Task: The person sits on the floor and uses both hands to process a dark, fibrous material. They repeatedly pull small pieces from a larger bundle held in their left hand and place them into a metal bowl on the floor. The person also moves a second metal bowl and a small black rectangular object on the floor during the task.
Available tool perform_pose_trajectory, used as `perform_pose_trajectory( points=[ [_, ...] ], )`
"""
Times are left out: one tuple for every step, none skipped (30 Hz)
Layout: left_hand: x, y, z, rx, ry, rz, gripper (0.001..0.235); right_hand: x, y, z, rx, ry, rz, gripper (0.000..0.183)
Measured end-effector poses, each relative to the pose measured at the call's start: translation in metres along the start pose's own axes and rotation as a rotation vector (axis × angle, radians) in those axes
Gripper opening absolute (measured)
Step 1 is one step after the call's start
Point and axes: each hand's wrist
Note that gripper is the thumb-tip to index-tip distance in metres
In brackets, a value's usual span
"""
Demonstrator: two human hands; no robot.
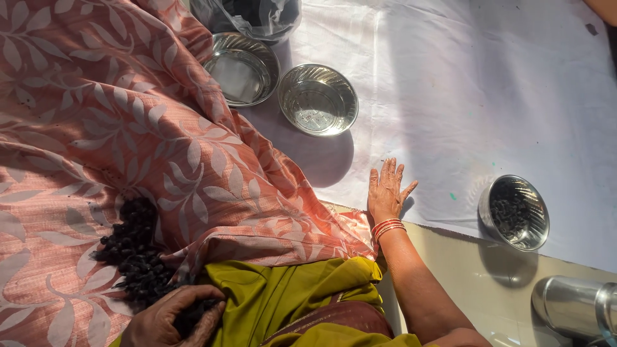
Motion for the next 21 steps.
perform_pose_trajectory(
  points=[
    [0.0, 0.0, -0.002, 0.0, -0.002, -0.001, 0.03, 0.001, 0.001, -0.005, 0.001, -0.001, -0.001, 0.07],
    [0.001, -0.001, -0.003, 0.005, 0.005, 0.011, 0.03, 0.002, 0.003, -0.01, -0.033, 0.175, -0.019, 0.061],
    [0.002, -0.001, -0.004, 0.012, 0.014, 0.02, 0.031, 0.002, 0.005, -0.012, -0.066, 0.355, -0.036, 0.053],
    [0.004, -0.001, -0.006, 0.012, 0.014, 0.017, 0.031, -0.011, 0.007, -0.024, -0.064, 0.357, -0.036, 0.053],
    [0.005, -0.002, -0.007, 0.017, 0.007, 0.027, 0.03, -0.022, 0.009, -0.037, -0.073, 0.442, -0.154, 0.051],
    [0.006, -0.002, -0.009, 0.022, 0.0, 0.037, 0.03, -0.035, 0.011, -0.05, -0.083, 0.526, -0.272, 0.051],
    [0.005, -0.001, -0.007, 0.021, -0.002, 0.039, 0.03, -0.027, 0.012, -0.041, -0.083, 0.524, -0.273, 0.051],
    [0.003, 0.0, -0.006, 0.022, 0.002, 0.042, 0.03, -0.019, 0.014, -0.032, -0.194, 0.434, -0.285, 0.044],
    [0.003, 0.0, -0.004, 0.025, 0.006, 0.043, 0.031, -0.012, 0.015, -0.021, -0.303, 0.346, -0.294, 0.037],
    [0.001, 0.001, -0.002, 0.025, 0.005, 0.042, 0.031, -0.003, 0.019, -0.01, -0.302, 0.346, -0.294, 0.037],
    [0.0, 0.0, 0.0, 0.031, -0.002, 0.034, 0.03, 0.004, 0.021, 0.002, -0.386, 0.304, -0.338, 0.036],
    [-0.001, 0.0, 0.001, 0.037, -0.009, 0.027, 0.03, 0.012, 0.023, 0.014, -0.47, 0.26, -0.381, 0.036],
    [0.001, 0.0, 0.0, 0.038, -0.005, 0.027, 0.03, 0.01, 0.025, 0.018, -0.472, 0.262, -0.379, 0.036],
    [0.001, 0.0, 0.0, 0.048, 0.03, 0.017, 0.029, 0.008, 0.027, 0.022, -0.499, 0.259, -0.394, 0.037],
    [0.001, 0.0, -0.001, 0.058, 0.064, 0.011, 0.028, 0.007, 0.028, 0.023, -0.528, 0.252, -0.41, 0.037],
    [0.001, 0.001, -0.001, 0.059, 0.065, 0.016, 0.028, 0.006, 0.032, 0.023, -0.531, 0.248, -0.407, 0.037],
    [0.001, 0.002, 0.0, 0.045, 0.06, 0.01, 0.031, 0.005, 0.035, 0.023, -0.535, 0.222, -0.419, 0.033],
    [0.002, 0.003, 0.001, 0.031, 0.055, 0.005, 0.033, 0.004, 0.037, 0.024, -0.539, 0.196, -0.43, 0.03],
    [0.0, 0.003, 0.003, 0.033, 0.056, 0.009, 0.033, 0.0, 0.039, 0.02, -0.541, 0.194, -0.427, 0.03],
    [-0.001, 0.003, 0.004, 0.048, 0.059, -0.003, 0.033, -0.003, 0.04, 0.016, -0.489, 0.193, -0.457, 0.022],
    [-0.003, 0.004, 0.006, 0.061, 0.062, -0.017, 0.032, -0.006, 0.042, 0.012, -0.435, 0.194, -0.489, 0.018]
  ],
)
Point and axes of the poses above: each hand's wrist, its own y-axis towards the middle knuckle, its own x-axis out of the back of the hand, z = x × y, and after that the axes turned 6 degrees about x, right-handed
